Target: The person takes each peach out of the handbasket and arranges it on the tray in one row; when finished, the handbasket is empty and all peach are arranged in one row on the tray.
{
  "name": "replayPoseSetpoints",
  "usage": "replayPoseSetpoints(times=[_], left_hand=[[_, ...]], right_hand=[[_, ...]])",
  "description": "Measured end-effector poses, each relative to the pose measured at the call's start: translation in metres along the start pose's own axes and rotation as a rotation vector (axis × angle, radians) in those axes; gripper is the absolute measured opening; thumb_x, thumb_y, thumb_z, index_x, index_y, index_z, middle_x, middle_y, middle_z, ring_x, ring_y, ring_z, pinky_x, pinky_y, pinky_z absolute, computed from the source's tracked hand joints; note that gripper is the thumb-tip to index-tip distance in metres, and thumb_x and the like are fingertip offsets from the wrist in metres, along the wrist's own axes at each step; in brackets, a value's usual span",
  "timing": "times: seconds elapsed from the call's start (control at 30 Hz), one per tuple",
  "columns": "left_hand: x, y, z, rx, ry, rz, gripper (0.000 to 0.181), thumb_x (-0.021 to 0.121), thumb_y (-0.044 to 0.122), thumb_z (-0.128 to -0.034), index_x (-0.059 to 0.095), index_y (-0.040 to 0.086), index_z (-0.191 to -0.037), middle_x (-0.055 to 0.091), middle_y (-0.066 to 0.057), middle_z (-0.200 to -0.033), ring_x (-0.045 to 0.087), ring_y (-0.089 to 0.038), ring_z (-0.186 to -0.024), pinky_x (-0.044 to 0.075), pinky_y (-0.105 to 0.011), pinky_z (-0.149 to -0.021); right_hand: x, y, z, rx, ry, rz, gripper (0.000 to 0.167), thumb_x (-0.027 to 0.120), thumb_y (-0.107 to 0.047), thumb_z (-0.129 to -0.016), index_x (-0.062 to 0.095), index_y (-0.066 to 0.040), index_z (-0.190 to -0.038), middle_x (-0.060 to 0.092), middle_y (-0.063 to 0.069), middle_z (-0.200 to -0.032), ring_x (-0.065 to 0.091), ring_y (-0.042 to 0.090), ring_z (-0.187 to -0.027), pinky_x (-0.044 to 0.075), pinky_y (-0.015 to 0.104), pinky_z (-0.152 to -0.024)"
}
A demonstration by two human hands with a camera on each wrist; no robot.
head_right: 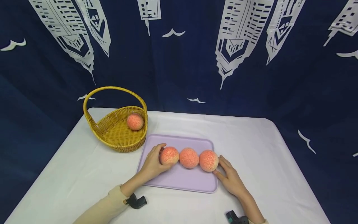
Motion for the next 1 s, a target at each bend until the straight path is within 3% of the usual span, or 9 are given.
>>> replayPoseSetpoints(times=[0.1, 0.3, 0.4, 0.53, 0.73, 1.0], left_hand=[[-0.014, 0.008, -0.003, 0.053, 0.07, -0.008, 0.073, 0.084, 0.026, -0.0705, 0.052, 0.003, -0.132, 0.057, -0.018, -0.12, 0.057, -0.031, -0.109, 0.052, -0.047, -0.089], [-0.069, 0.014, -0.02, 0.101, 0.297, 0.041, 0.062, 0.081, 0.019, -0.0727, 0.056, 0.0, -0.127, 0.058, -0.019, -0.117, 0.056, -0.032, -0.105, 0.052, -0.044, -0.085], [-0.096, 0.004, -0.03, 0.08, 0.367, 0.045, 0.062, 0.08, 0.017, -0.0738, 0.055, -0.001, -0.127, 0.056, -0.021, -0.119, 0.054, -0.035, -0.105, 0.051, -0.047, -0.086], [-0.124, -0.018, -0.045, 0.008, 0.412, 0.045, 0.066, 0.08, 0.015, -0.0738, 0.051, -0.002, -0.131, 0.05, -0.025, -0.124, 0.049, -0.04, -0.111, 0.048, -0.051, -0.089], [-0.144, -0.05, -0.069, -0.135, 0.369, -0.027, 0.078, 0.081, 0.016, -0.0749, 0.043, 0.004, -0.142, 0.043, -0.024, -0.135, 0.044, -0.041, -0.122, 0.039, -0.056, -0.099], [-0.143, -0.075, -0.093, -0.251, 0.243, -0.042, 0.085, 0.081, 0.021, -0.0759, 0.036, 0.01, -0.147, 0.037, -0.022, -0.143, 0.038, -0.04, -0.132, 0.036, -0.057, -0.107]], right_hand=[[-0.001, 0.001, 0.0, -0.009, 0.004, -0.007, 0.06, 0.063, -0.018, -0.094, 0.041, 0.01, -0.142, 0.034, 0.032, -0.15, 0.03, 0.054, -0.137, 0.009, 0.001, -0.102], [0.0, 0.002, -0.001, -0.02, 0.003, -0.012, 0.06, 0.062, -0.02, -0.094, 0.041, 0.01, -0.142, 0.034, 0.033, -0.15, 0.03, 0.055, -0.136, 0.008, 0.0, -0.101], [0.0, 0.003, 0.0, -0.018, 0.009, -0.015, 0.059, 0.063, -0.019, -0.094, 0.042, 0.01, -0.141, 0.034, 0.033, -0.149, 0.03, 0.056, -0.136, 0.008, 0.0, -0.101], [0.0, 0.003, 0.0, -0.025, 0.008, -0.018, 0.059, 0.063, -0.018, -0.094, 0.042, 0.01, -0.141, 0.034, 0.033, -0.149, 0.031, 0.056, -0.135, 0.008, -0.001, -0.1], [-0.001, 0.002, 0.0, -0.029, 0.014, -0.019, 0.059, 0.063, -0.017, -0.093, 0.042, 0.01, -0.141, 0.035, 0.033, -0.149, 0.031, 0.056, -0.135, 0.008, -0.002, -0.099], [0.0, 0.003, 0.0, -0.017, 0.0, -0.028, 0.059, 0.062, -0.018, -0.094, 0.041, 0.01, -0.142, 0.033, 0.033, -0.15, 0.029, 0.056, -0.136, 0.007, -0.002, -0.1]])
Point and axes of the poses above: each hand's wrist, its own z-axis away from the middle knuckle, its own x-axis out of the palm, y = z × x, the point moved 4 cm from there along -z, towards the middle knuckle
